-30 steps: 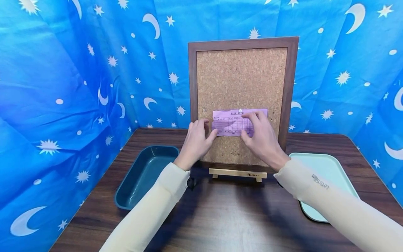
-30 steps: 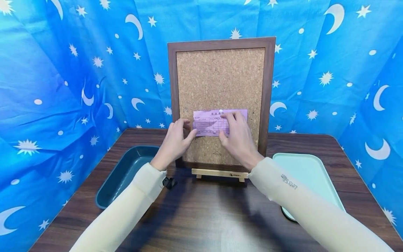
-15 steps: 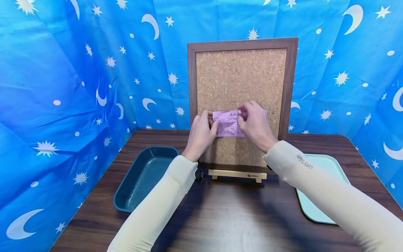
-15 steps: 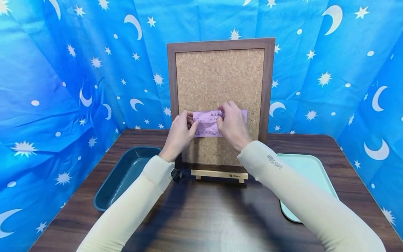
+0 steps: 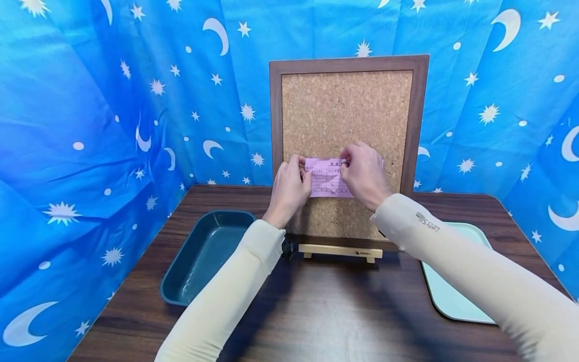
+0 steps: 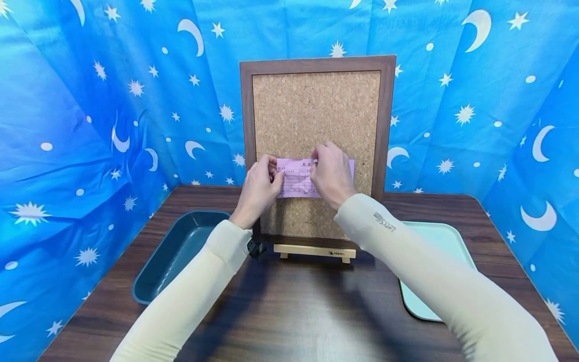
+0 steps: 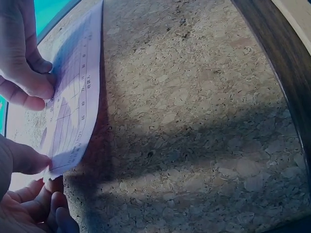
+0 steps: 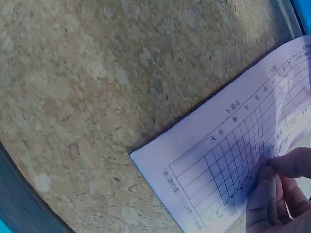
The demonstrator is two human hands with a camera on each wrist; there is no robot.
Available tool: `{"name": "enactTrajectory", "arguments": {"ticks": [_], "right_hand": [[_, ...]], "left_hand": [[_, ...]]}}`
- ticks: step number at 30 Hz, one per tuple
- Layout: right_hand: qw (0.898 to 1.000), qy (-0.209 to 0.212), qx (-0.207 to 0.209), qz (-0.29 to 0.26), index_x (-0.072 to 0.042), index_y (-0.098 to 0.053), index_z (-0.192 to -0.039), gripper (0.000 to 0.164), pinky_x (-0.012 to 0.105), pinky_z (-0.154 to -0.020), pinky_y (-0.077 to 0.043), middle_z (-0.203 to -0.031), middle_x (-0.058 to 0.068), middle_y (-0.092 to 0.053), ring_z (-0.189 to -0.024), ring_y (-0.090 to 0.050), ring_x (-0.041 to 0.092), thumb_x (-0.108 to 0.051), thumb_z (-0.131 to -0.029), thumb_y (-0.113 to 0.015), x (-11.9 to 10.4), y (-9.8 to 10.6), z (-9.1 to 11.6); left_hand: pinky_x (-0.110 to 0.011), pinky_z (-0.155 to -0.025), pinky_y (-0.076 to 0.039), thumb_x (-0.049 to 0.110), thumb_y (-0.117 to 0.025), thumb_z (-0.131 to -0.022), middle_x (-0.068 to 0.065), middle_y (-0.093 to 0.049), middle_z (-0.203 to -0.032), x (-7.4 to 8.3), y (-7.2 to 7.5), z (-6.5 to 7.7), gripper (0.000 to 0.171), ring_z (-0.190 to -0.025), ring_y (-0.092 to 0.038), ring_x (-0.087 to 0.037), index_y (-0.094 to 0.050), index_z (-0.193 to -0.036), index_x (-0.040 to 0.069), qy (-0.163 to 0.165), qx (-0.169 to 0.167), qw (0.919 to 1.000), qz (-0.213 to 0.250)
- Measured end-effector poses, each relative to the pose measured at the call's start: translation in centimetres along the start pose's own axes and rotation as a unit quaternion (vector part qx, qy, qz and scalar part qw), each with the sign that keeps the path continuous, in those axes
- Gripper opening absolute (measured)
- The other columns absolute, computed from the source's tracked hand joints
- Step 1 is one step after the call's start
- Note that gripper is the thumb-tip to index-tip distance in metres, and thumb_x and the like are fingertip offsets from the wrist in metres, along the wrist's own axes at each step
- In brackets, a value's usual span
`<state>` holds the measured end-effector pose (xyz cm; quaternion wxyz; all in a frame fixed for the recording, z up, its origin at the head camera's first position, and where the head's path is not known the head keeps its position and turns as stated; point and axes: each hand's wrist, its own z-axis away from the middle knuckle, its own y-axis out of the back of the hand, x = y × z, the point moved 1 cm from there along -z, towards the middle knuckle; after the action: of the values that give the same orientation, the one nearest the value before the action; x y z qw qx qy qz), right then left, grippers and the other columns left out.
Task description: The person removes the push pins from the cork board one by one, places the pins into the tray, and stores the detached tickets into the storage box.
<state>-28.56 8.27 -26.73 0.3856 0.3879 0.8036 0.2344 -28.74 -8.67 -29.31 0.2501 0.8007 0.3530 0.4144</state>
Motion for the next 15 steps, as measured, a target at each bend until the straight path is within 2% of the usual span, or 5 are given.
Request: {"name": "enactTrajectory", "arguments": {"ticks": [7, 15], "right_hand": [[1.0, -0.004, 0.0, 0.014, -0.005, -0.068, -0.083, 0.009, 0.041, -0.072, -0.045, -0.082, 0.005, -0.06, -0.076, -0.058, 0.025, -0.003, -0.075, -0.064, -0.16, -0.09, -0.29], [1.0, 0.02, 0.019, 0.001, -0.004, -0.068, -0.079, 0.007, 0.04, -0.071, -0.045, -0.078, 0.006, -0.061, -0.072, -0.058, 0.023, -0.002, -0.073, -0.063, 0.22, -0.25, -0.33]], "left_hand": [[-0.033, -0.069, -0.041, 0.014, -0.057, -0.093, -0.006, -0.057, -0.088, 0.15, 0.04, -0.2, 0.022, -0.082, -0.049, -0.019, -0.054, -0.112, 0.002, 0.006, 0.001, 1.0, 0.004], [-0.034, -0.071, -0.043, 0.013, -0.058, -0.093, -0.007, -0.059, -0.091, 0.21, 0.08, -0.28, 0.021, -0.084, -0.052, -0.02, -0.054, -0.111, 0.003, 0.004, 0.003, 0.9999, 0.012]]}}
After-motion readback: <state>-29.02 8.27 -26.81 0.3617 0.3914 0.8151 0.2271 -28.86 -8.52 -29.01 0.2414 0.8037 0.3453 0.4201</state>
